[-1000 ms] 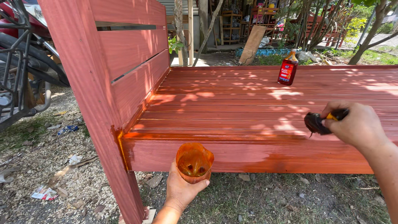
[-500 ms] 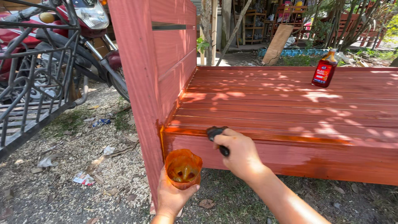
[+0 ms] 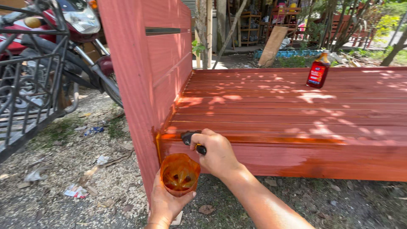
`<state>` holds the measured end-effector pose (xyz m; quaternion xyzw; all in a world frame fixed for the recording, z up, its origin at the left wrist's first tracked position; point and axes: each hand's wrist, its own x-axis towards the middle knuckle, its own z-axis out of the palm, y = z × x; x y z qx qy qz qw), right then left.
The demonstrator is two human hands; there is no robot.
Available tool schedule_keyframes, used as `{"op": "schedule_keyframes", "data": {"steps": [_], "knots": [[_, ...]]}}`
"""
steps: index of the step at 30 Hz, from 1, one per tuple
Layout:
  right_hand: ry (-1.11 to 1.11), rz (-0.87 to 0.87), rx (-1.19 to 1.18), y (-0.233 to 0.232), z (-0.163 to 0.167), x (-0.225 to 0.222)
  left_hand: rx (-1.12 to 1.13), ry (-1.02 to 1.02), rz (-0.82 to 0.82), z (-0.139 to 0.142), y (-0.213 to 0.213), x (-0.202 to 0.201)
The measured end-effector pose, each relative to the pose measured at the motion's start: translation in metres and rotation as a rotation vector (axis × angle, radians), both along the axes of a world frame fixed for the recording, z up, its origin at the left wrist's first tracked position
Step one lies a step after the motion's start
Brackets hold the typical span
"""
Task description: The person applies reddish-brown paint to a wooden bench using a brush and a small plastic cup. They repeatedly dip the brush into the cup and paint the slats, edges, and legs of the bench.
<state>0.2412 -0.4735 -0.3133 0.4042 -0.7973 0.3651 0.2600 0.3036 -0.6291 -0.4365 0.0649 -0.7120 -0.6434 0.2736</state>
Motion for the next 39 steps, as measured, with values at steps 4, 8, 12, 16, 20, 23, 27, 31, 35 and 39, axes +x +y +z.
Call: {"op": "schedule_keyframes", "data": {"steps": [4, 8, 12, 16, 20, 23, 27, 31, 35, 39], "knots": [[-0.073, -0.173, 0.024, 0.078, 0.002, -0.002, -0.205, -0.074, 0.04, 0.007, 0.054, -0.018], [-0.137, -0.322, -0.025, 0.159, -0.001, -0.006, -0.186, -0.114, -0.156, 0.017, 0.122, -0.037], [-0.067, -0.452, -0.041, 0.241, -0.008, -0.01, -0.148, -0.021, -0.277, 0.028, 0.188, -0.052], [-0.01, -0.559, -0.057, 0.317, -0.012, -0.017, -0.228, 0.094, -0.321, 0.045, 0.244, -0.067], [-0.021, -0.7, -0.038, 0.389, -0.016, -0.032, -0.188, 0.181, -0.409, 0.063, 0.297, -0.084], [0.029, -0.688, -0.11, 0.442, -0.021, -0.044, -0.158, 0.177, -0.455, 0.071, 0.333, -0.094], [-0.032, -0.864, -0.07, 0.514, -0.024, -0.06, -0.118, 0.264, -0.511, 0.073, 0.374, -0.1], [-0.038, -0.993, -0.048, 0.584, -0.027, -0.075, -0.175, 0.226, -0.501, 0.073, 0.407, -0.112], [-0.131, -1.105, -0.084, 0.652, -0.031, -0.091, -0.153, 0.169, -0.538, 0.067, 0.436, -0.123], [-0.154, -1.253, -0.044, 0.719, -0.032, -0.107, -0.049, 0.119, -0.591, 0.059, 0.458, -0.129]]}}
